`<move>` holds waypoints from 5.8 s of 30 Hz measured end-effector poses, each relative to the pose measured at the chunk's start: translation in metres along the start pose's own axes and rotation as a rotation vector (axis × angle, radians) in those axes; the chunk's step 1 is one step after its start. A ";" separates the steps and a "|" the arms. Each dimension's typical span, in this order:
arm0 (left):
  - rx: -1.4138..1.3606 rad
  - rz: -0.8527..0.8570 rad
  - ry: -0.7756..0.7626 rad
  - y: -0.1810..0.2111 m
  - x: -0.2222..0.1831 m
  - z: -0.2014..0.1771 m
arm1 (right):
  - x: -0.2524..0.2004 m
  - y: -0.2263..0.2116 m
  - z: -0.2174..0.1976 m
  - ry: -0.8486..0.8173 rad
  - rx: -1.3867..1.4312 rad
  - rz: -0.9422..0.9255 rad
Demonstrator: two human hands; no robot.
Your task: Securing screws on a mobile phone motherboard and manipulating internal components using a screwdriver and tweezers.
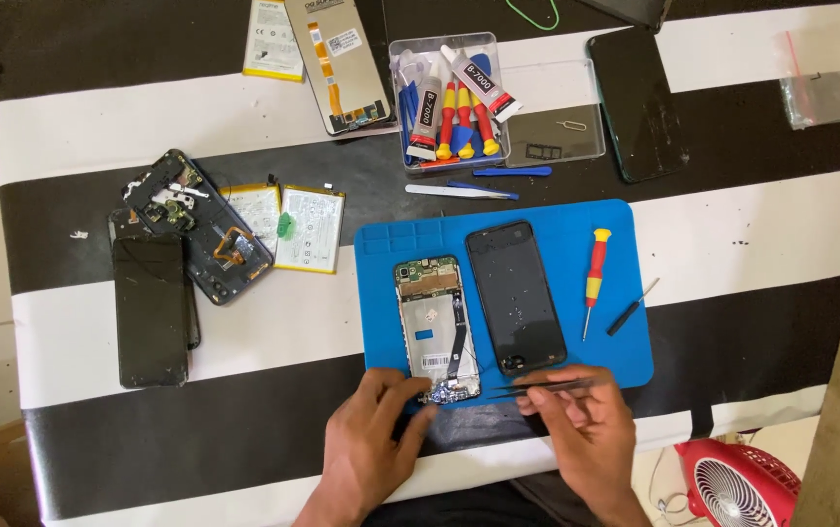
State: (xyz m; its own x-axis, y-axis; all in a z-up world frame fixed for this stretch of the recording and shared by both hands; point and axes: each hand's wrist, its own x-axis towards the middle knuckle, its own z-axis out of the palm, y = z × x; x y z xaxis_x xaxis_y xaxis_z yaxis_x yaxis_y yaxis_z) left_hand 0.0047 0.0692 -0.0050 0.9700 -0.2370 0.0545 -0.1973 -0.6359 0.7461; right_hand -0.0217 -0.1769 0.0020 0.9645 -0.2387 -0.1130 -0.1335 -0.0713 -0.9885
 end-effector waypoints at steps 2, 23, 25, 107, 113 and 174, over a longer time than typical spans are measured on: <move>0.101 0.062 -0.062 -0.003 -0.003 0.006 | 0.005 -0.003 -0.006 0.010 -0.074 0.009; 0.109 0.114 -0.049 0.013 0.005 0.002 | 0.004 0.008 0.013 -0.111 -0.109 -0.049; 0.143 0.104 -0.029 0.013 0.006 0.007 | 0.004 0.009 0.013 -0.121 -0.076 -0.048; -0.205 0.216 0.130 0.012 0.106 -0.017 | -0.012 0.009 0.013 0.188 -0.134 0.391; -0.273 0.136 0.156 0.007 0.101 -0.011 | -0.019 0.032 0.002 0.077 -0.097 0.269; -0.007 0.283 -0.058 0.007 0.073 -0.045 | -0.027 0.011 0.008 -0.093 -0.054 -0.132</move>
State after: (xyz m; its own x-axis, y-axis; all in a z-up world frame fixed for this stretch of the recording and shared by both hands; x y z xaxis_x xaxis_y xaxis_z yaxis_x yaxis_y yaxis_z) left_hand 0.0808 0.0804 0.0341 0.8666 -0.4460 0.2238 -0.4583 -0.5337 0.7107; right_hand -0.0469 -0.1633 -0.0063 0.9910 -0.1334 0.0065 -0.0135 -0.1491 -0.9887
